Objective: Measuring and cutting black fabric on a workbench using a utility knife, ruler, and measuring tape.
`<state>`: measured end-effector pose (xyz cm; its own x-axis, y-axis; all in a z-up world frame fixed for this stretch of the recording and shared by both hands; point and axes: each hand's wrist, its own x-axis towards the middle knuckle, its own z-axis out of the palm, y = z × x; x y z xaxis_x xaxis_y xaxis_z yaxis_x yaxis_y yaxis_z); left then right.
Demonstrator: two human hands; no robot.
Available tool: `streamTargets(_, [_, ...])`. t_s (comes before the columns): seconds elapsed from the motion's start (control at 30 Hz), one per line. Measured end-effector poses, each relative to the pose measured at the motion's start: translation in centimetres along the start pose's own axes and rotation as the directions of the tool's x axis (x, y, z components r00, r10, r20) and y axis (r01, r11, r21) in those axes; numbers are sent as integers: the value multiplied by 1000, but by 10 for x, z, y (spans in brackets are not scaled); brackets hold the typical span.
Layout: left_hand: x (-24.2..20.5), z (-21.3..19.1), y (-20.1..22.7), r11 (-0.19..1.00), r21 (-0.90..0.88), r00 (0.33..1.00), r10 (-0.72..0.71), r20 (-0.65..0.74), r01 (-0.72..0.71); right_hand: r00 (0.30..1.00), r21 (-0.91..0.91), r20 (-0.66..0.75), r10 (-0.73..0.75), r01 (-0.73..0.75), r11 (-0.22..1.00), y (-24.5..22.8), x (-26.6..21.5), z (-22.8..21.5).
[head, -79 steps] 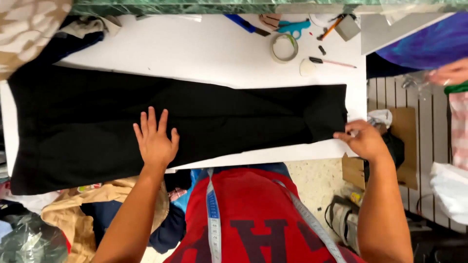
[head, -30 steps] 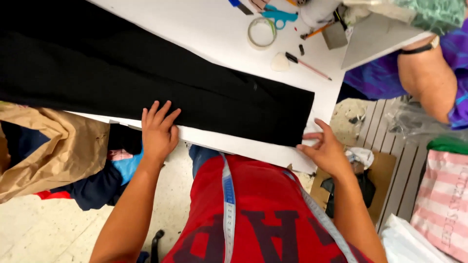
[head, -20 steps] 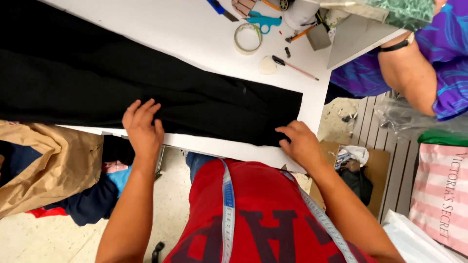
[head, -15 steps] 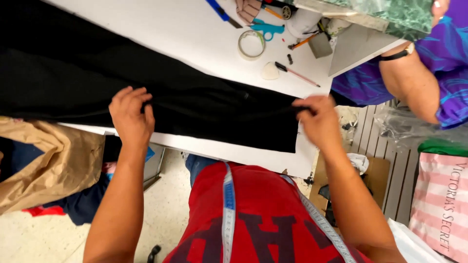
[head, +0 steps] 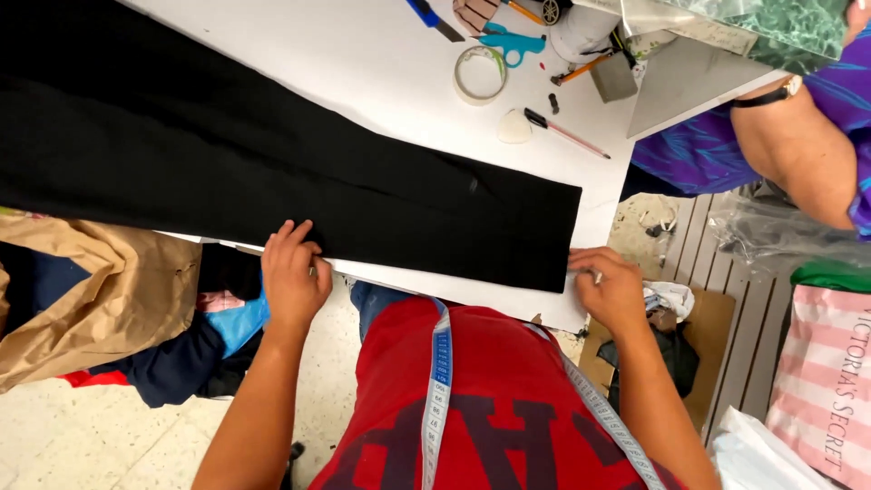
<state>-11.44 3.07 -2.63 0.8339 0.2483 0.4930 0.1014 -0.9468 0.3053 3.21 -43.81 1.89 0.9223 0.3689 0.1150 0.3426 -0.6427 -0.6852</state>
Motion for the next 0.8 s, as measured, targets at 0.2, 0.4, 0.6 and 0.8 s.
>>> streamTargets(0.2, [13,0,34,993,-56,985,113,133,-106,946,11,-264,191,-195,981,-22,59,-14])
streamTargets(0.4, [11,12,68,994,89,951,26,307,-56,940,-372,275,201,-89,924,-71,136,-5])
streamTargets(0.6, [10,17,64,992,110,956,25,294,-60,979,-314,191,-77,135,940,-32,132,9])
streamTargets(0.8, [15,14,66,992,122,945,-32,324,-8,981,-150,35,189,-182,972,25,112,29])
